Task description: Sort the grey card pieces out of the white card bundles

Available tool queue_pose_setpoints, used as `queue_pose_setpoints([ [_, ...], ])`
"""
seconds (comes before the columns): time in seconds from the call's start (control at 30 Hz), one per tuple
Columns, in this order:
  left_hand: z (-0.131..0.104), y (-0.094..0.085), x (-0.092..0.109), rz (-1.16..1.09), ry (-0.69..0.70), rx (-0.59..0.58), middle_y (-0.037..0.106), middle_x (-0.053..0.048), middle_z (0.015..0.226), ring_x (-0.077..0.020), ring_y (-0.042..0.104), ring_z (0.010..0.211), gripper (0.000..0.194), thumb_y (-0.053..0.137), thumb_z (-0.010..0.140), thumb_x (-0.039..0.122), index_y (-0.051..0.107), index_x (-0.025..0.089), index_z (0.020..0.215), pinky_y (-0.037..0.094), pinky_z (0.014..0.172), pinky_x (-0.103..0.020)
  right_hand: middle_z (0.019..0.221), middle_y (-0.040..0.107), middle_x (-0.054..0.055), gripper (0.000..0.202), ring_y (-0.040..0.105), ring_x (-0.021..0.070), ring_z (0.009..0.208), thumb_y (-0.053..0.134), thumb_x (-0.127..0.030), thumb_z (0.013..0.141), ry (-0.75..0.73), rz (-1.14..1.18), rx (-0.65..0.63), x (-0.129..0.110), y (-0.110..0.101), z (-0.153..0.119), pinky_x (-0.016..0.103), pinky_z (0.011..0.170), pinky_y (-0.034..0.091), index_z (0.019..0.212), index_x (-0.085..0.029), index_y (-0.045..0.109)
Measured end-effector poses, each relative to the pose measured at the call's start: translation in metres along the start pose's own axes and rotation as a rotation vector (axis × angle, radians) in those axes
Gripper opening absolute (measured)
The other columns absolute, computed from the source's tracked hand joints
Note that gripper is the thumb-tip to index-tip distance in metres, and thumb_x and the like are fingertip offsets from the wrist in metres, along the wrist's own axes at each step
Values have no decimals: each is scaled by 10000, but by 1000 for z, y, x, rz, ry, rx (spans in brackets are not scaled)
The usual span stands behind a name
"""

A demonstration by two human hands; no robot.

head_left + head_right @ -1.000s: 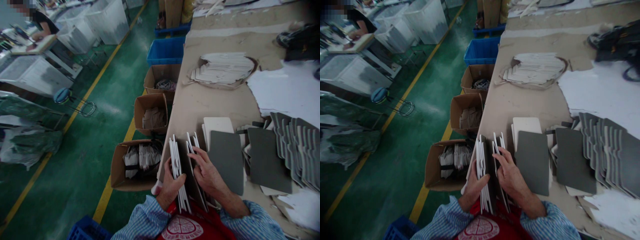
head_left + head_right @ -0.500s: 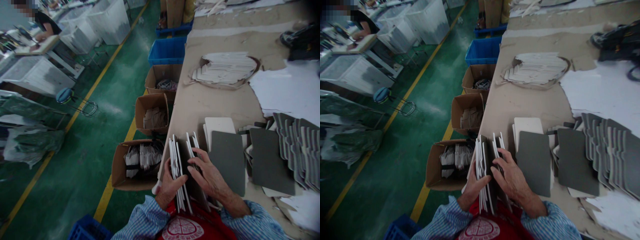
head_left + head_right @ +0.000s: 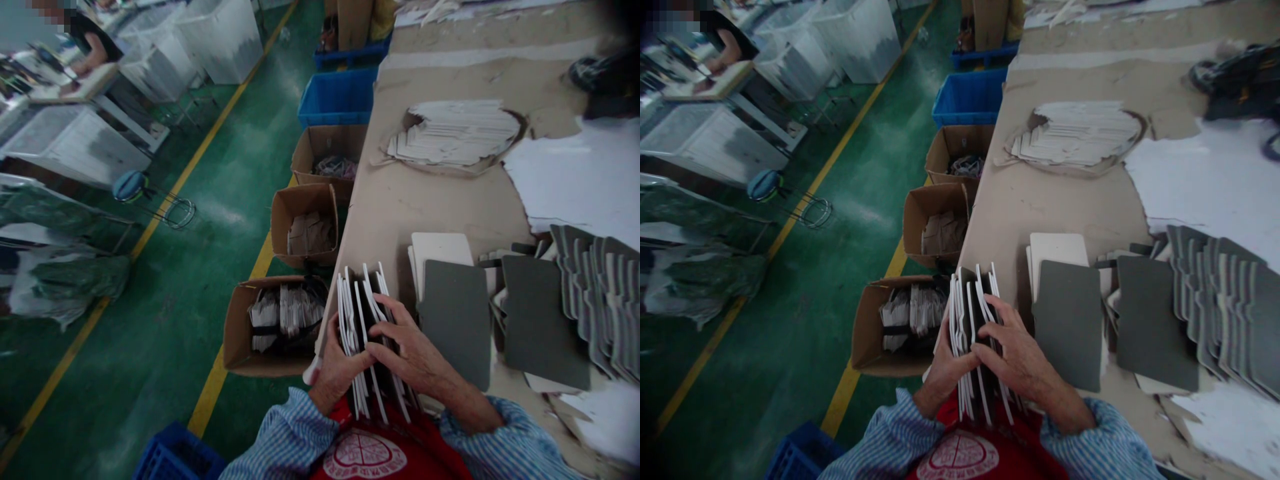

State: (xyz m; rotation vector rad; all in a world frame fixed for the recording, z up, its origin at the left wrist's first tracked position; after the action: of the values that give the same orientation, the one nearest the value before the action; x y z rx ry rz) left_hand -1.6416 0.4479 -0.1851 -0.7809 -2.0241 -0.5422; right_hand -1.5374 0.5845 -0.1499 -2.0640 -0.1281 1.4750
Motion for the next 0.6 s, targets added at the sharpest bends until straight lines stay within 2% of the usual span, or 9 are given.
queue_pose_setpoints([
  [0.2, -2, 0, -3, 40, -19, -17, 609, -128, 1437, -332, 586, 1334, 1078, 989, 564, 343, 401, 226, 1460, 420, 1202, -539, 1657, 275, 82, 127, 341, 335, 1513, 648, -333, 911, 26, 34, 10, 2, -1, 0, 585, 1224, 362, 924, -218, 701],
  [0.43, -3, 1, -2, -125, -38, -73, 659, -131, 1360, -336, 629, 1262, 967, 955, 612, 331, 431, 209, 1416, 466, 1146, -544, 1656, 288, 74, 131, 340, 325, 1516, 674, -345, 913, 27, 63, 27, 7, -1, 0, 570, 1228, 361, 913, -220, 712],
  [0.6, -6, 3, -4, -304, -41, -134, 698, -105, 1312, -303, 666, 1209, 924, 942, 665, 291, 418, 231, 1423, 508, 1096, -503, 1647, 303, 97, 121, 360, 327, 1505, 669, -325, 918, 9, 86, 36, 4, -1, 1, 584, 1220, 364, 902, -213, 713],
])
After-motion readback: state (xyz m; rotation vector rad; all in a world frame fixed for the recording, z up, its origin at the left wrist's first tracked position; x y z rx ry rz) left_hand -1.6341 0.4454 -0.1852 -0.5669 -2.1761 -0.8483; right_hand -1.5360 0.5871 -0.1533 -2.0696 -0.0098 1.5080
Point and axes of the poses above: each hand's wrist, its own z-axis towards the middle knuckle, its own y-axis out of the palm, x = y × z, the point moved 4 cm from there along z, towards the middle knuckle
